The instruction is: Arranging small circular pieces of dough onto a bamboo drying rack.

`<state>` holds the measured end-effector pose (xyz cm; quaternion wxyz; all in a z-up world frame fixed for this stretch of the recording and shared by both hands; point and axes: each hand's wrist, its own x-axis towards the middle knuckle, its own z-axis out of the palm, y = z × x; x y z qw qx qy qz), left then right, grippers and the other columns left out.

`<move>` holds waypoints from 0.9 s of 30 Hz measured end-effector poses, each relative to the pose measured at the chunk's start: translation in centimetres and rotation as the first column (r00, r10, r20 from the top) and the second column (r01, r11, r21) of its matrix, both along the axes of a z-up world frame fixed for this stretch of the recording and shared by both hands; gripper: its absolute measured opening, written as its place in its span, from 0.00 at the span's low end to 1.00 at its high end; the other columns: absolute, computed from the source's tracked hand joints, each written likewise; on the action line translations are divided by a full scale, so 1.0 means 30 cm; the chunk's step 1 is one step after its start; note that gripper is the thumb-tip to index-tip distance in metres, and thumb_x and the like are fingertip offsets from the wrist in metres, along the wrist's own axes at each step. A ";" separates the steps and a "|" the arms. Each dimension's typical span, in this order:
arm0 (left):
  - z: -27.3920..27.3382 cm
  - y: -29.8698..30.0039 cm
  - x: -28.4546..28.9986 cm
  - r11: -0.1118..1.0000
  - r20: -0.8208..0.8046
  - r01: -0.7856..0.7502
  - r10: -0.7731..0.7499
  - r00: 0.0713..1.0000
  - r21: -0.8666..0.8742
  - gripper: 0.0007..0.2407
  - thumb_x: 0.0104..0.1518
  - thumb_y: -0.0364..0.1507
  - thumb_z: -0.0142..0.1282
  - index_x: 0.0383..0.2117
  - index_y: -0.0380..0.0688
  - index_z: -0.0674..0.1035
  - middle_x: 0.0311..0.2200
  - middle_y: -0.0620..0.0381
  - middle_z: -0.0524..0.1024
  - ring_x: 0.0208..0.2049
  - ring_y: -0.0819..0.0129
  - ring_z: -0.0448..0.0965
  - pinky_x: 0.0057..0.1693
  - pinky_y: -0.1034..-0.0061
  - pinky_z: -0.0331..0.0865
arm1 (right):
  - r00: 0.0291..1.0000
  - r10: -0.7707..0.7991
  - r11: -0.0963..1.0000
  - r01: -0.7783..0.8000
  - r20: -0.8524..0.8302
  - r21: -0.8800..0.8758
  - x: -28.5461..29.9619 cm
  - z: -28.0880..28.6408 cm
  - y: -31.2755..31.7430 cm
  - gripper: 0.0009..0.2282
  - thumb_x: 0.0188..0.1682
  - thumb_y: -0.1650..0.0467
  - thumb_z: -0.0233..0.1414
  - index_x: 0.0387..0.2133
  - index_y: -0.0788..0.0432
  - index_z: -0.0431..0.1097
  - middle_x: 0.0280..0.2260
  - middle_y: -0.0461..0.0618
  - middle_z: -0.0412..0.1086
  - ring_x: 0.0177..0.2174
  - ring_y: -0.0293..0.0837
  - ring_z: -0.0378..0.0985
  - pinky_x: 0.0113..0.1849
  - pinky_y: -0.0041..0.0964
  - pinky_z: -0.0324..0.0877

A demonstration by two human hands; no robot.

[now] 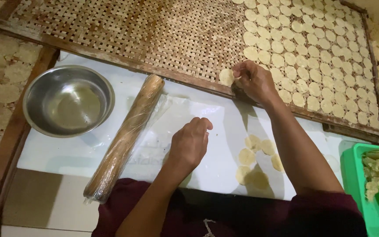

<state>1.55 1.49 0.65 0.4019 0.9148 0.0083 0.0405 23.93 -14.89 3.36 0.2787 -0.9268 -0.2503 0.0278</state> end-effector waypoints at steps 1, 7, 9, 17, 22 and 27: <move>0.008 0.003 -0.001 1.000 -0.001 -0.001 0.001 1.000 0.000 0.09 0.62 0.20 0.52 0.46 0.47 0.75 0.28 0.57 0.74 0.27 0.66 0.80 0.33 0.72 0.76 | 1.000 0.001 1.000 -0.001 -0.001 0.000 -0.005 0.007 0.001 0.11 0.50 0.76 0.50 0.41 0.50 0.76 0.33 0.47 0.78 0.35 0.51 0.81 0.40 0.48 0.72; 0.023 0.002 -0.002 1.000 -0.019 0.015 -0.015 1.000 -0.014 0.10 0.62 0.20 0.51 0.47 0.46 0.76 0.27 0.55 0.74 0.27 0.64 0.81 0.33 0.70 0.76 | 0.999 0.038 0.999 -0.038 -0.012 -0.011 -0.014 0.025 -0.001 0.13 0.48 0.77 0.48 0.42 0.51 0.75 0.35 0.47 0.78 0.38 0.53 0.81 0.43 0.48 0.71; 0.021 0.002 0.000 1.000 -0.030 -0.002 0.002 1.000 -0.003 0.10 0.62 0.19 0.51 0.47 0.46 0.77 0.28 0.54 0.75 0.26 0.66 0.81 0.34 0.73 0.76 | 0.998 0.065 0.997 -0.064 0.020 -0.031 -0.002 0.015 -0.004 0.13 0.48 0.78 0.48 0.42 0.53 0.75 0.34 0.49 0.78 0.38 0.55 0.80 0.43 0.50 0.70; 0.025 0.011 -0.007 0.999 -0.071 0.023 -0.025 0.997 -0.033 0.10 0.64 0.21 0.48 0.48 0.46 0.75 0.29 0.55 0.74 0.30 0.61 0.81 0.36 0.66 0.77 | 0.954 0.079 0.932 0.031 -0.288 0.360 0.003 0.014 0.051 0.13 0.54 0.76 0.47 0.50 0.53 0.71 0.35 0.45 0.74 0.36 0.38 0.76 0.38 0.31 0.71; 0.040 0.017 -0.002 1.000 -0.115 0.030 -0.030 0.993 -0.003 0.11 0.64 0.21 0.47 0.50 0.48 0.75 0.30 0.57 0.74 0.31 0.65 0.81 0.38 0.69 0.77 | 0.875 0.083 0.861 0.178 -0.477 0.476 0.023 0.027 0.084 0.14 0.55 0.75 0.45 0.52 0.52 0.69 0.37 0.42 0.74 0.38 0.35 0.79 0.36 0.26 0.73; 0.047 0.025 -0.008 0.999 -0.135 0.045 -0.045 0.990 -0.003 0.10 0.64 0.22 0.47 0.49 0.47 0.74 0.31 0.58 0.74 0.32 0.65 0.81 0.40 0.67 0.77 | 0.938 0.039 0.892 0.122 -0.344 0.435 0.016 0.018 0.048 0.12 0.57 0.74 0.44 0.50 0.52 0.69 0.39 0.44 0.76 0.37 0.32 0.77 0.35 0.21 0.71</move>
